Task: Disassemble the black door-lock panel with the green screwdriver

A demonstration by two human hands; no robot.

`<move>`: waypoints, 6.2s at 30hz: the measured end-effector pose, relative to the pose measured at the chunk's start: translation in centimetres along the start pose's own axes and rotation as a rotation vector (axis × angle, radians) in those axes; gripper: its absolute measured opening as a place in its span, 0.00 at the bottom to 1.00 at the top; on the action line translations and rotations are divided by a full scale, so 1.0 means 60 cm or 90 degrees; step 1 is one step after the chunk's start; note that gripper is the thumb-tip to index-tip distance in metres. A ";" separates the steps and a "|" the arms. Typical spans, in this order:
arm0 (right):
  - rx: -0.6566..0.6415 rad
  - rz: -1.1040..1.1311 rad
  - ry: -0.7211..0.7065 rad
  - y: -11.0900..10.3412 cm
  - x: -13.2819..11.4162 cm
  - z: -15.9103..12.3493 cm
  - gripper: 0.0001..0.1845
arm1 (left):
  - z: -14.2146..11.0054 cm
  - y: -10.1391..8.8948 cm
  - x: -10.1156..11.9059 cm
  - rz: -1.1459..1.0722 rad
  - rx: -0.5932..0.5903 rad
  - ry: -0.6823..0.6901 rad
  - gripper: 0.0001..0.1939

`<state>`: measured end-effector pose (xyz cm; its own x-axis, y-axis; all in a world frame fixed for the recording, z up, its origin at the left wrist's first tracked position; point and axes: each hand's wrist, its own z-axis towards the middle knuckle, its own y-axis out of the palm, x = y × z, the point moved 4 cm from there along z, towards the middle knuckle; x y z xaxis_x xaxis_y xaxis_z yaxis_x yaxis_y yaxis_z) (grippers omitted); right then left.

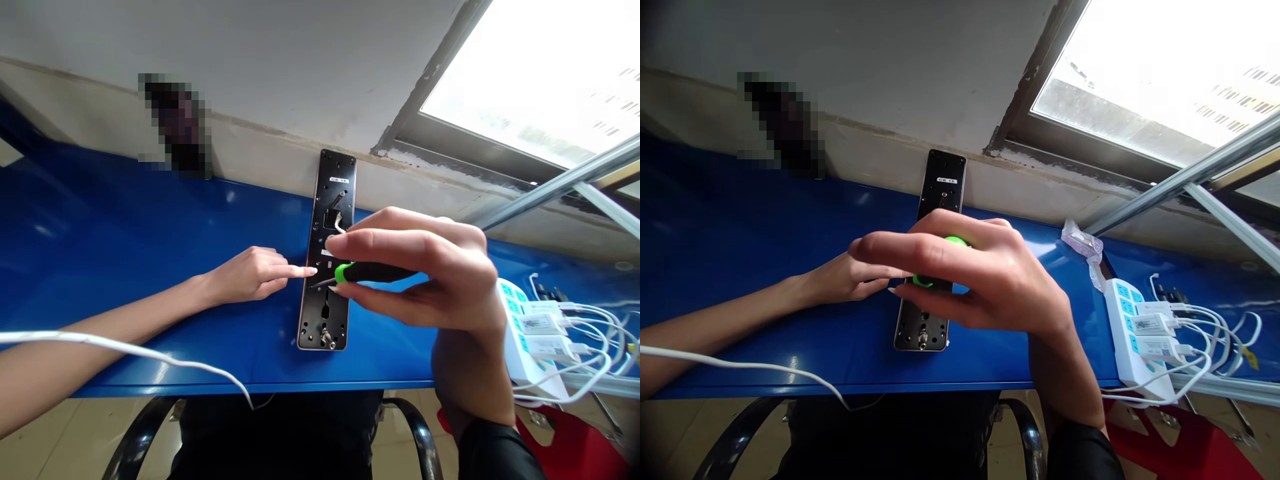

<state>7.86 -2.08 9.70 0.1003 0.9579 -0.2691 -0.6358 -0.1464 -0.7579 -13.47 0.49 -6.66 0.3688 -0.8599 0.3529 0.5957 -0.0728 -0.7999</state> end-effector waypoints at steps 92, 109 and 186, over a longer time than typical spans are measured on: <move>-0.158 -0.067 0.354 -0.223 0.068 -0.161 0.23 | 0.341 0.167 0.080 -0.056 -0.457 -0.016 0.09; -0.175 -0.071 0.370 -0.214 0.064 -0.155 0.25 | 0.339 0.174 0.081 -0.027 -0.399 -0.068 0.09; 0.047 -0.161 0.183 -0.063 0.025 -0.028 0.14 | 0.053 0.050 0.035 -0.112 0.073 -0.164 0.28</move>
<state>11.71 -0.53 11.17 0.4643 0.8518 -0.2426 -0.6157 0.1135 -0.7798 -8.62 0.06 -6.75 0.4127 -0.6816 0.6043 0.7376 -0.1392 -0.6607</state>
